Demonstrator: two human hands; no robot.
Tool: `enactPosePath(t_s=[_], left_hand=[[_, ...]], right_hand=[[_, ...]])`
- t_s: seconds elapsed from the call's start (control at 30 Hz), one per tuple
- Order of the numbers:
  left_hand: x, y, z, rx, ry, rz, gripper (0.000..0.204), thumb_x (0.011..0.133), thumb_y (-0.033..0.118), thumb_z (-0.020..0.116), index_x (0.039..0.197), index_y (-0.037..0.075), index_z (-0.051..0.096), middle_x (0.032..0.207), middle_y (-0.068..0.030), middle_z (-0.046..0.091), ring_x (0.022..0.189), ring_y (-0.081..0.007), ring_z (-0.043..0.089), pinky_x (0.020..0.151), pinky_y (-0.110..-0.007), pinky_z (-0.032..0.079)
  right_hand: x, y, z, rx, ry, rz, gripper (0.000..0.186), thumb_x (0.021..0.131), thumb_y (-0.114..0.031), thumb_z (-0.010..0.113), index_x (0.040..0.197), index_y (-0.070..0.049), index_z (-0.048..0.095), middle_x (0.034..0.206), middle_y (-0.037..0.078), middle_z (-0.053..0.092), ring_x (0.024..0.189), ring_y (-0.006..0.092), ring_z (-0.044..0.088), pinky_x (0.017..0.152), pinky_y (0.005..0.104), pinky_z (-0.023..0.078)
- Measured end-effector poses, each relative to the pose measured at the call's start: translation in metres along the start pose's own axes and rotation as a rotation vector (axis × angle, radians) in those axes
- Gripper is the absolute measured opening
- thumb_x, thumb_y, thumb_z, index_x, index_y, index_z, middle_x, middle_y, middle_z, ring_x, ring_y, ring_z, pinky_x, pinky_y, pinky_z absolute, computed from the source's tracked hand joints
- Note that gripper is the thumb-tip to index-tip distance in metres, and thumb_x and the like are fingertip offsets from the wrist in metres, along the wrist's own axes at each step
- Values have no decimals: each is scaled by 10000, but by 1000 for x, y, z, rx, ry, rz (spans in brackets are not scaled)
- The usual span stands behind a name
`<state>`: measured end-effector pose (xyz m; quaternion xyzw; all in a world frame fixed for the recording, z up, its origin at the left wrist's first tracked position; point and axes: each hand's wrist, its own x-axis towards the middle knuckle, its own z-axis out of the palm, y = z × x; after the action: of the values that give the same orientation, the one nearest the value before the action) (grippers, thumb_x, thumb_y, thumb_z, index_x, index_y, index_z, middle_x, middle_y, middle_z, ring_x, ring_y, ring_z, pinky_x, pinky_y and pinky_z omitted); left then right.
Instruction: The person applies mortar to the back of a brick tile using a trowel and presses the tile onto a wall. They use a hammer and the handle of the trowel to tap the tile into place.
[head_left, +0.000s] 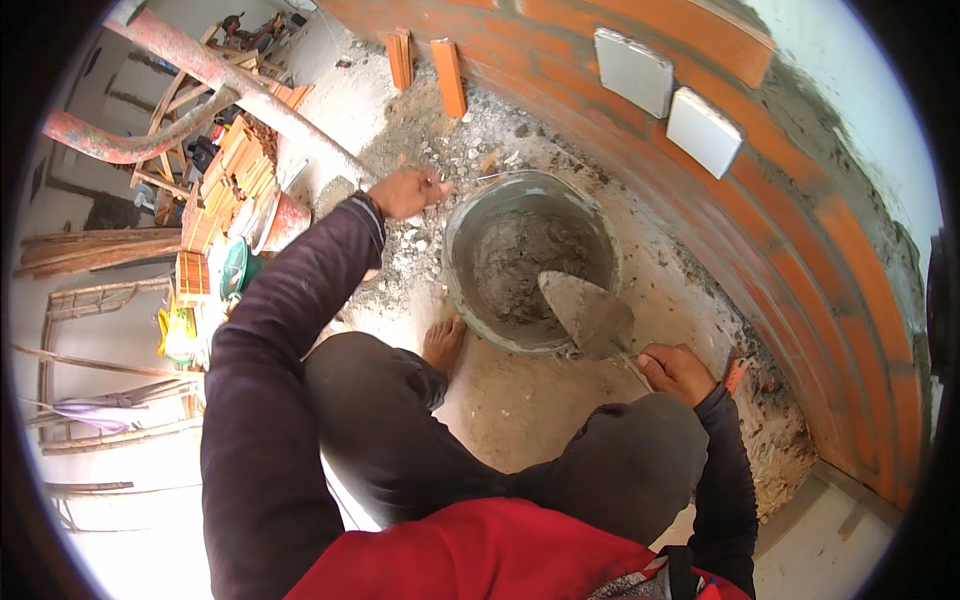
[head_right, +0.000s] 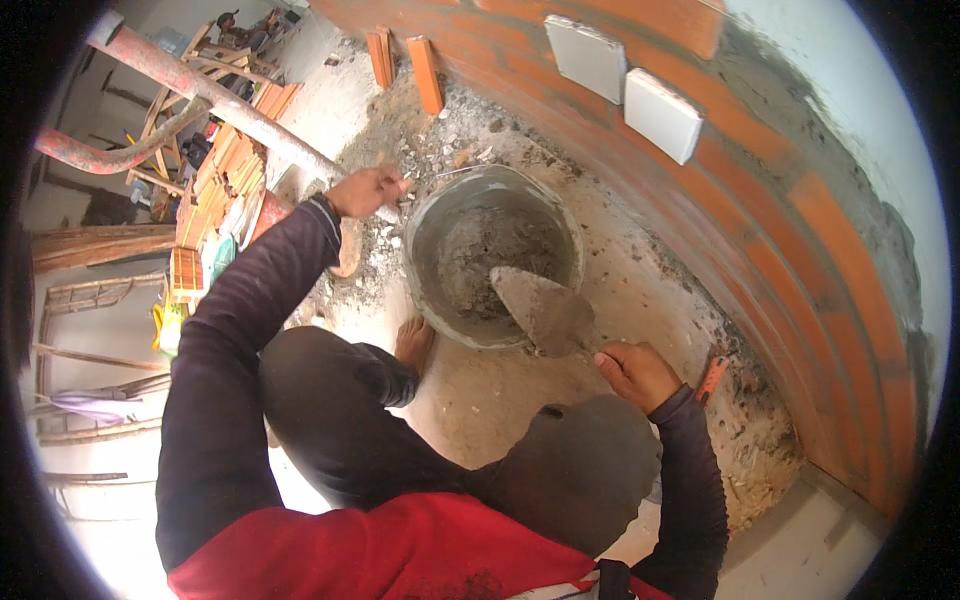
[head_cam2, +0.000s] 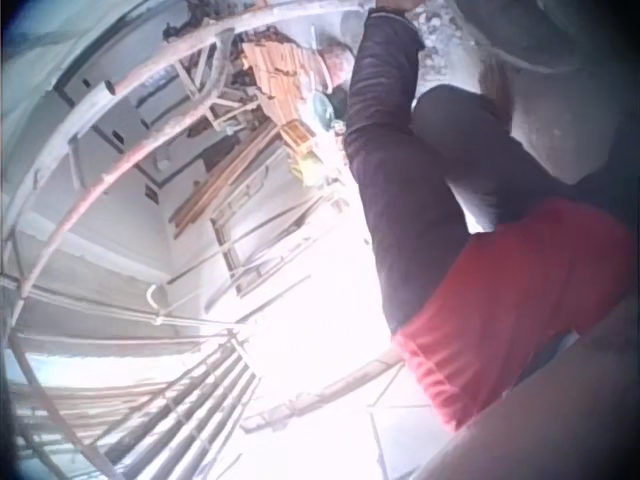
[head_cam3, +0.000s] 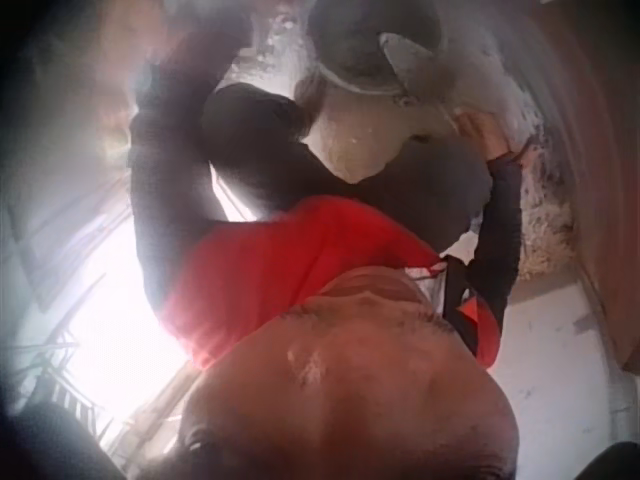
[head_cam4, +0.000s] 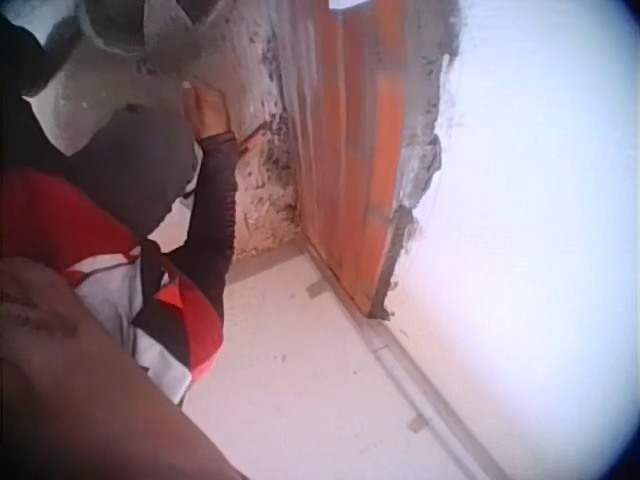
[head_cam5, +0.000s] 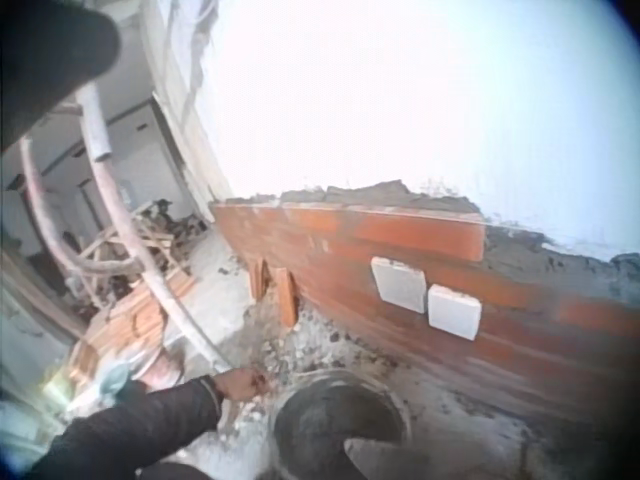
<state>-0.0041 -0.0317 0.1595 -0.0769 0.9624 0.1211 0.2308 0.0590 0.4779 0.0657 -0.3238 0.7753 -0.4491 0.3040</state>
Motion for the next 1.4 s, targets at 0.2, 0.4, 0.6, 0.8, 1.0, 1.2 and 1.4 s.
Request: enactPosePath(t_s=[0.2, 0.4, 0.6, 0.8, 1.0, 1.2, 1.4], left_hand=[[79, -27, -40, 152, 163, -68, 755, 939, 576, 564, 1352, -51, 487, 1098, -214, 696, 1089, -344, 646, 972, -401, 477], [201, -83, -47, 12, 413, -219, 883, 878, 600, 622, 1397, -87, 423, 1311, -272, 581, 1226, -368, 575, 1036, -405, 447], [335, -120, -25, -309, 700, -276, 1093, 766, 688, 698, 1419, -109, 337, 1360, -326, 492, 1254, -424, 528, 1045, -451, 435], [403, -125, -10, -443, 867, -304, 1134, 751, 673, 725, 1402, -139, 275, 1382, -333, 397, 1297, -438, 441, 1045, -458, 435], [437, -154, 8, -399, 1159, -190, 914, 794, 548, 754, 1293, -128, 395, 1220, -293, 486, 1173, -429, 493, 972, -485, 440], [406, -108, 19, -441, 1331, 194, 732, 847, 479, 730, 1223, -96, 477, 1126, -268, 519, 1058, -422, 525, 879, -493, 437], [379, -86, 16, -534, 1214, 340, 739, 874, 387, 715, 1313, -124, 410, 1189, -286, 480, 1073, -453, 517, 921, -502, 429]], right_hand=[[26, -29, -17, 13, -14, 7, 316, 1019, -205, 514, 779, -1, 526, 570, 112, 480, 492, 244, 452, 524, 398, 367], [52, -64, -29, -104, 116, 91, 186, 912, -157, 638, 846, 8, 585, 626, 187, 514, 575, 372, 541, 551, 427, 404], [69, -121, -45, -302, 142, 342, 160, 818, -131, 712, 829, -2, 618, 569, 169, 524, 529, 377, 581, 506, 420, 429], [88, -166, -45, -317, 68, 634, 199, 770, -161, 735, 768, 13, 639, 514, 151, 502, 458, 340, 550, 464, 400, 416], [102, -167, -31, -253, 148, 689, 238, 773, -171, 731, 745, 38, 621, 483, 141, 457, 400, 284, 475, 444, 376, 364], [98, -155, -17, -201, 251, 644, 331, 814, -231, 727, 754, 72, 611, 503, 150, 453, 428, 249, 451, 452, 370, 339], [113, -167, -18, -130, 238, 692, 433, 848, -316, 727, 737, 82, 598, 512, 141, 447, 445, 212, 414, 455, 368, 314]])
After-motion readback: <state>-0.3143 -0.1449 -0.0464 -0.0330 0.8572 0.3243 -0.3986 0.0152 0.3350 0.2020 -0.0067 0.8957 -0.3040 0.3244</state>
